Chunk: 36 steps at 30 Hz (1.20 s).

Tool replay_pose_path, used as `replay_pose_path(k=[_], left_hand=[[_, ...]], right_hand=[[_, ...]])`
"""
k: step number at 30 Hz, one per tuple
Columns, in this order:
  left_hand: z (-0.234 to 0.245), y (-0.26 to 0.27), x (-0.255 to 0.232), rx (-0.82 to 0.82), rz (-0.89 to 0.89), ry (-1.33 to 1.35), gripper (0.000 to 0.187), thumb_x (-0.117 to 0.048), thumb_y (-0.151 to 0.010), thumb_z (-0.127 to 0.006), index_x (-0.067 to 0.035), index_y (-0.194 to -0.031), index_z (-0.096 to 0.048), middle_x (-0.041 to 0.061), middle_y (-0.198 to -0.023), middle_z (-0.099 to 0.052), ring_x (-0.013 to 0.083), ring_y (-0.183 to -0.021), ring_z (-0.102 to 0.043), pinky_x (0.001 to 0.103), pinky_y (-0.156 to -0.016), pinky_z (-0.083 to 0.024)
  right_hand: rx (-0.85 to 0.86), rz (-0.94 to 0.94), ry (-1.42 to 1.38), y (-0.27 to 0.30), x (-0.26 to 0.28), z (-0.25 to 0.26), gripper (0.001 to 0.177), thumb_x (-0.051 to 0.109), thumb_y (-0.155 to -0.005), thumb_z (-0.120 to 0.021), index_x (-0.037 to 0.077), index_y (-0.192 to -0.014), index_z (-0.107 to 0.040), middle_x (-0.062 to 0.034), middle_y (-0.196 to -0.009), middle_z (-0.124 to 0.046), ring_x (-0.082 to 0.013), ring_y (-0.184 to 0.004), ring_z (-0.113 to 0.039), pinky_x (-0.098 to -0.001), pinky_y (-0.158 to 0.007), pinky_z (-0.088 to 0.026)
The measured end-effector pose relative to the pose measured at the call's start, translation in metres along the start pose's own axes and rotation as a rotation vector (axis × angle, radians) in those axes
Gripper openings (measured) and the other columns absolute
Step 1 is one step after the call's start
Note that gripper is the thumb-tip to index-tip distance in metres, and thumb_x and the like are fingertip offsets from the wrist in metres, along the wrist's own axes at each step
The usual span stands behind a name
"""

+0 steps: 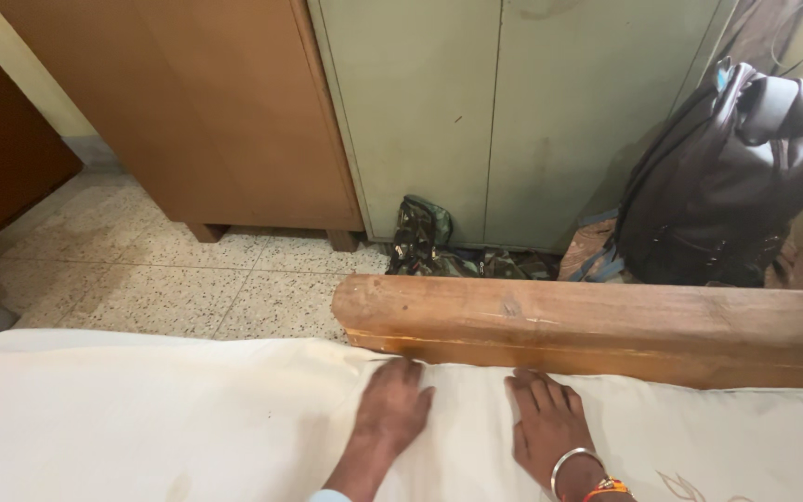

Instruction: The person smooths a white fitted sheet over a mattress and tucks the edges under the mattress along the sides and corners. The person works around the wooden bed frame, adjusting the sheet to fit snugly.

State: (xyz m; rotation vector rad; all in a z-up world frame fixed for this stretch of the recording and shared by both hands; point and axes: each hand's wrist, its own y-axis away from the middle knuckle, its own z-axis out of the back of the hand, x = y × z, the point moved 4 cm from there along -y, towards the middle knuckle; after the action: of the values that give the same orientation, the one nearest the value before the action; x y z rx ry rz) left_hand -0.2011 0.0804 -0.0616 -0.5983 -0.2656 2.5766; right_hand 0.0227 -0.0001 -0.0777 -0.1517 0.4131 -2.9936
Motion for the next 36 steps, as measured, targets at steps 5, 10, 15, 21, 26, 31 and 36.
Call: replay_pose_path(k=[5,10,15,21,26,31,36], left_hand=[[0.014,0.015,0.019,-0.094,-0.066,-0.016,0.048,-0.030,-0.089,-0.067,0.002,-0.124,-0.062,0.019,-0.122,-0.065,0.0349,-0.119,-0.057,0.049,-0.102,-0.042],[-0.002,-0.009,0.027,0.085,0.154,-0.042,0.036,-0.031,-0.093,-0.062,-0.004,-0.116,-0.067,0.015,-0.123,-0.065,0.0318,-0.120,-0.056,0.047,-0.101,-0.044],[-0.007,-0.009,0.034,0.090,0.116,-0.071,0.031,-0.029,-0.096,-0.060,-0.006,-0.116,-0.069,0.012,-0.121,-0.069,0.0299,-0.119,-0.060,0.044,-0.104,-0.045],[0.010,0.020,0.044,-0.075,0.129,0.003,0.059,-0.039,-0.091,-0.066,-0.001,-0.134,-0.054,0.018,-0.132,-0.058,0.0355,-0.116,-0.057,0.045,-0.098,-0.046],[0.021,0.012,0.042,0.058,0.212,-0.047,0.053,-0.042,-0.092,-0.064,-0.005,-0.130,-0.058,0.013,-0.124,-0.061,0.0309,-0.119,-0.055,0.046,-0.099,-0.044],[0.021,0.007,0.046,0.001,0.218,-0.085,0.037,-0.033,-0.094,-0.061,-0.008,-0.122,-0.065,0.011,-0.120,-0.064,0.0304,-0.116,-0.056,0.048,-0.096,-0.043],[0.031,0.013,0.048,-0.115,0.145,-0.063,0.045,-0.030,-0.088,-0.066,-0.002,-0.123,-0.061,0.015,-0.119,-0.063,0.0328,-0.110,-0.057,0.049,-0.092,-0.043]], right_hand=[[0.027,-0.030,-0.007,0.001,0.002,-0.001,0.068,0.018,-0.076,-0.061,0.012,-0.143,-0.048,-0.0083,-0.148,-0.048,-0.0267,-0.135,-0.041,-0.0464,-0.110,-0.029],[0.014,-0.026,0.022,0.003,0.003,-0.002,0.067,0.017,-0.078,-0.060,0.012,-0.144,-0.048,-0.0067,-0.149,-0.048,-0.0247,-0.135,-0.041,-0.0454,-0.111,-0.030],[0.007,-0.032,-0.032,0.004,0.004,0.001,0.068,0.018,-0.077,-0.061,0.012,-0.143,-0.048,-0.0064,-0.151,-0.047,-0.0246,-0.136,-0.040,-0.0452,-0.111,-0.029],[0.038,-0.089,0.016,0.000,0.009,-0.003,0.070,0.012,-0.075,-0.061,0.012,-0.143,-0.046,-0.0083,-0.152,-0.045,-0.0268,-0.138,-0.038,-0.0486,-0.113,-0.026],[0.002,0.075,-0.182,-0.018,0.047,-0.007,0.073,0.000,-0.067,-0.059,0.007,-0.140,-0.050,-0.0115,-0.144,-0.051,-0.0294,-0.136,-0.043,-0.0478,-0.110,-0.030],[0.093,0.145,-0.265,-0.061,0.095,-0.024,0.065,-0.001,-0.071,-0.060,0.000,-0.136,-0.052,-0.0150,-0.137,-0.053,-0.0318,-0.131,-0.045,-0.0472,-0.107,-0.032],[0.106,0.100,-0.128,-0.077,0.113,-0.032,0.062,0.005,-0.075,-0.061,0.002,-0.136,-0.054,-0.0109,-0.131,-0.057,-0.0292,-0.125,-0.049,-0.0424,-0.105,-0.037]])
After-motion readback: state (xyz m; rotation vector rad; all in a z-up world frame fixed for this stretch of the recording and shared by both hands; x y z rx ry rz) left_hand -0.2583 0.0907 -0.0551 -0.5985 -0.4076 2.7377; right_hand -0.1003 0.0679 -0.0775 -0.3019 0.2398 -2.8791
